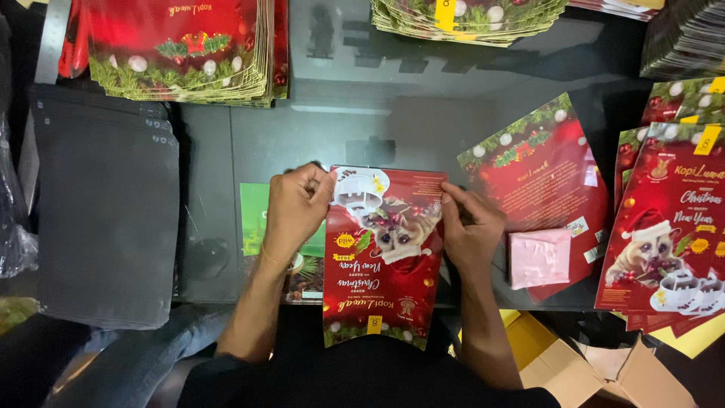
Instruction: The person repeatedly wipes the front and back of red Christmas-themed product packs with a pink cloth on a glass table. They flip each pack over, wipe both sides, and place it back in a stack. The person also handles black pouches and a green coconut chips pack nearby.
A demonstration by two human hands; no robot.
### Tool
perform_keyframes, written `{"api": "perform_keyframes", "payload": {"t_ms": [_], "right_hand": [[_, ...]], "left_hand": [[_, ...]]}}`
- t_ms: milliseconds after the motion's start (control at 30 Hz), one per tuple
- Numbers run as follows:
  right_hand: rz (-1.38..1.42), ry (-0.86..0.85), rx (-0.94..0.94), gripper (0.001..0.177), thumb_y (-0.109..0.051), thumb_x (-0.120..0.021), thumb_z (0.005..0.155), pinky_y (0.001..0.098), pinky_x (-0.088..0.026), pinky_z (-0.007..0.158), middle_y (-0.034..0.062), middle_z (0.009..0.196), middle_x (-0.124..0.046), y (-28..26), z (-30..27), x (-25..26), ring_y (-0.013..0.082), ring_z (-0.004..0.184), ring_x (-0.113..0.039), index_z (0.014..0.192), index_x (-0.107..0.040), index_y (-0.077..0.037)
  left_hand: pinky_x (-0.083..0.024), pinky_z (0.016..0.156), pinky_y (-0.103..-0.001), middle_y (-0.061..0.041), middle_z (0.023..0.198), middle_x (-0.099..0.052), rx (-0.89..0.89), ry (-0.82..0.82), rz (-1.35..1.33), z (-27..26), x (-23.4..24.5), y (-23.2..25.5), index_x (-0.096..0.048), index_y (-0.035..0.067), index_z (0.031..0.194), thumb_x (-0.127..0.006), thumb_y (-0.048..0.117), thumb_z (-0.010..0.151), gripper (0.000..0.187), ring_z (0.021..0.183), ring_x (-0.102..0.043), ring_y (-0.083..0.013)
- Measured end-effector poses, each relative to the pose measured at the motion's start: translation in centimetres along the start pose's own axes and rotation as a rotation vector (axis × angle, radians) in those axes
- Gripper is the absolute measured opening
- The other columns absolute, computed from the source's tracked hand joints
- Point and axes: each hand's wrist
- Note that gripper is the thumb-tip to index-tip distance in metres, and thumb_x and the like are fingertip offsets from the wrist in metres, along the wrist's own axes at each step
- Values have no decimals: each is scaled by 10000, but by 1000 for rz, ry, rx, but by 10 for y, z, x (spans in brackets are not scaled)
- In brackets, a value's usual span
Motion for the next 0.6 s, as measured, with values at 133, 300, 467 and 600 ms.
{"api": "perform_keyframes", "payload": {"t_ms": [133,300,467,600], "right_hand": [[35,-5,-8,179,56,-723,927,347,-434,589,148,652,-642,-5,2,1,172,610,-548,1072,-808,-4],[24,-17,-3,160,44,-721,931,379,-432,581,181,652,-630,3,0,0,213,598,-555,1064,-801,4],[55,11,-6,183,81,-729,906,343,-469,594,143,668,-670,-7,3,0,174,622,-589,1046,-818,3],[33,8,7,192,84,-725,901,372,-470,585,159,668,-672,3,1,1,207,603,-593,1048,-816,0]], "left_hand": [[-346,416,-240,-51,442,-588,-22,0,-19,1,-1,-1,-684,76,673,-687,81,951,278,363,-421,-105],[-341,420,-252,-62,454,-584,-33,1,-12,2,-2,-4,-674,67,675,-686,60,949,274,382,-416,-116],[-382,430,-265,-71,484,-628,-11,13,4,-1,0,4,-677,60,676,-688,70,957,282,376,-454,-131],[-365,423,-274,-76,481,-620,-24,0,33,0,-1,4,-676,55,671,-690,74,959,289,376,-452,-139]]}}
Point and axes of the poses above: each hand's wrist, its own z-axis towards the middle knuckle, its own x-axis out of the back of the hand, y = z × x
